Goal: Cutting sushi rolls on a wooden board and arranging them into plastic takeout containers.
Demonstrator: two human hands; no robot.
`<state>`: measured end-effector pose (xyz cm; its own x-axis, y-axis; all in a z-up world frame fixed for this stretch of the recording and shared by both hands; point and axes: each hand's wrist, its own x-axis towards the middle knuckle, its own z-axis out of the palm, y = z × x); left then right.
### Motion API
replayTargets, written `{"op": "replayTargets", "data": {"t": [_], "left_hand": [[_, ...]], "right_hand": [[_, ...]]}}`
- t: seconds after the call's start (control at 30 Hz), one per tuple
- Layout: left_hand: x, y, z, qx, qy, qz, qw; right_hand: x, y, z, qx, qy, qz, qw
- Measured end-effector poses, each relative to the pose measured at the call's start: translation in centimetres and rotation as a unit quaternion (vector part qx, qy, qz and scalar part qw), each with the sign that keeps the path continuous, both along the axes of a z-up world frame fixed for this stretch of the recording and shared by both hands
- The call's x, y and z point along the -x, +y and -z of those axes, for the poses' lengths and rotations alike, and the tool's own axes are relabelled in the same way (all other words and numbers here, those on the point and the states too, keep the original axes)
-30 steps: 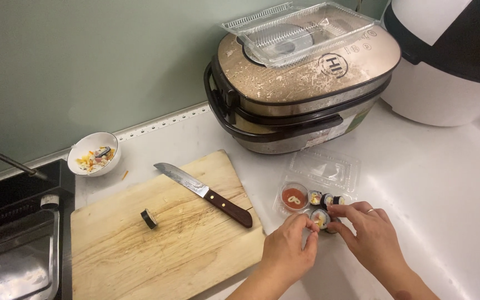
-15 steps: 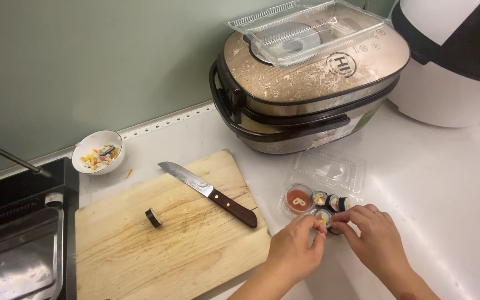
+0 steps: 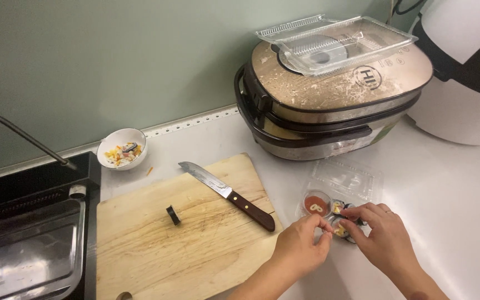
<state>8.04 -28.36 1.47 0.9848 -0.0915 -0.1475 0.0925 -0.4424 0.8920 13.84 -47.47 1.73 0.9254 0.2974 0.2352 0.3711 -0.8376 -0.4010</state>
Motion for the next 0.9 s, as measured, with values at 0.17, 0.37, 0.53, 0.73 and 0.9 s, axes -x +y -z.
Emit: {"op": "replayTargets", "data": {"t": [0.17,0.37,0.53,0.73,0.9], "left_hand": [[0.5,1.0,2.4,0.008,-0.129,-0.042,0.991],[0.7,1.9,2.5,-0.02,-0.129,-0.043,0.99],[0.5,1.7,3.0,-0.031,-0.146,-0.048,0.988],[0.2,1.7,2.7,-0.05,-0.136,-0.046,0.988],[0.7,2.5,1.8,-0.02,-0.185,-0.054,0.981]], "right_hand": [[-1.0,2.6,0.5,0.012,-0.05,-0.057,0.997],[-2.0,4.9,1.2,0.045,0.006,-0.017,0.999],[-2.0,5.7,2.7,0.038,-0.016,0.06,0.997],[-1.7,4.8,4.0,0.02,-0.032,0.052,0.998],[-2.2,3.7,4.8,0.012,-0.06,0.025,0.998]]}}
